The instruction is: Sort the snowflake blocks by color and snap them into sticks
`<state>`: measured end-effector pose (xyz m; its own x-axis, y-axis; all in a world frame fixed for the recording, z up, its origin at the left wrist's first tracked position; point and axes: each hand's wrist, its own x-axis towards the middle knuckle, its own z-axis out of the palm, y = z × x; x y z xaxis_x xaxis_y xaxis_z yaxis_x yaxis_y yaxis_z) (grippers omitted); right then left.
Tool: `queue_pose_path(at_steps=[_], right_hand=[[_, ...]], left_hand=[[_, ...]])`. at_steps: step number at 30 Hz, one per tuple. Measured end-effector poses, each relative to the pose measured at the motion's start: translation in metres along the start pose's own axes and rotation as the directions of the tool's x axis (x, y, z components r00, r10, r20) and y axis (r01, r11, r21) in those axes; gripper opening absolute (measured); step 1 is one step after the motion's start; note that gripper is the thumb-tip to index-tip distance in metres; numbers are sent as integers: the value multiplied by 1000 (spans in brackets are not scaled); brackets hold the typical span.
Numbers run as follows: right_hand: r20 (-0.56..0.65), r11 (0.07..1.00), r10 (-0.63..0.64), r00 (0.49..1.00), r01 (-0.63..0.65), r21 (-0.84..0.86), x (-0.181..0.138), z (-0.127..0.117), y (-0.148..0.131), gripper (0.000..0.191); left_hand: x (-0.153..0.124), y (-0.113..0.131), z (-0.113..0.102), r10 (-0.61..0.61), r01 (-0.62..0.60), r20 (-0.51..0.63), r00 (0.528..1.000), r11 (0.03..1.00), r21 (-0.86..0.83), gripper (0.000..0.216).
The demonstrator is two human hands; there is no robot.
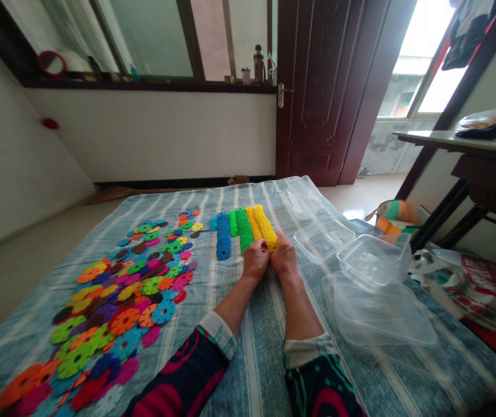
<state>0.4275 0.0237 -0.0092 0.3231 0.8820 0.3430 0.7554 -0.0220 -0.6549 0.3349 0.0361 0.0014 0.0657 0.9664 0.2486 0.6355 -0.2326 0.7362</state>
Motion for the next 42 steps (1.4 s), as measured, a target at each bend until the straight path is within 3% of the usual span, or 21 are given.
queue_pose_path(at_steps=[13, 21, 25, 30, 34, 37, 39, 42], right_hand=[[-30, 999, -34, 999, 34, 0, -1, -3, 1, 55], [-105, 995, -98, 990, 93, -46, -5, -1, 13, 48], [-243, 979, -186, 952, 157, -133, -8, -2, 15, 39], [-374, 953, -295, 879, 245, -177, -15, -4, 7, 32], [-353, 918, -392, 850, 336, -211, -27, 2, -10, 28], [-274, 864, -498, 823, 442, -242, -42, 13, -28, 30], [-229, 822, -566, 792, 519, -235, -51, 20, -36, 29], [-180, 777, -628, 757, 598, -197, -60, 29, -41, 27]], left_hand=[[-7, -3, -5, 59, -58, -7, 998, 995, 77, 22], [-32, -3, -32, 205, -203, 2, 979, 967, 155, 16], [-53, -14, -69, 300, -294, 10, 954, 929, 223, 15], [-80, -49, -139, 325, -294, -26, 945, 883, 367, 13], [-92, -92, -207, 161, -70, -146, 976, 870, 489, 14], [-97, -119, -250, -20, 171, -274, 962, 824, 541, 17], [-100, -131, -266, -92, 278, -327, 940, 764, 582, 18], [-101, -140, -271, -90, 282, -314, 945, 708, 648, 19]])
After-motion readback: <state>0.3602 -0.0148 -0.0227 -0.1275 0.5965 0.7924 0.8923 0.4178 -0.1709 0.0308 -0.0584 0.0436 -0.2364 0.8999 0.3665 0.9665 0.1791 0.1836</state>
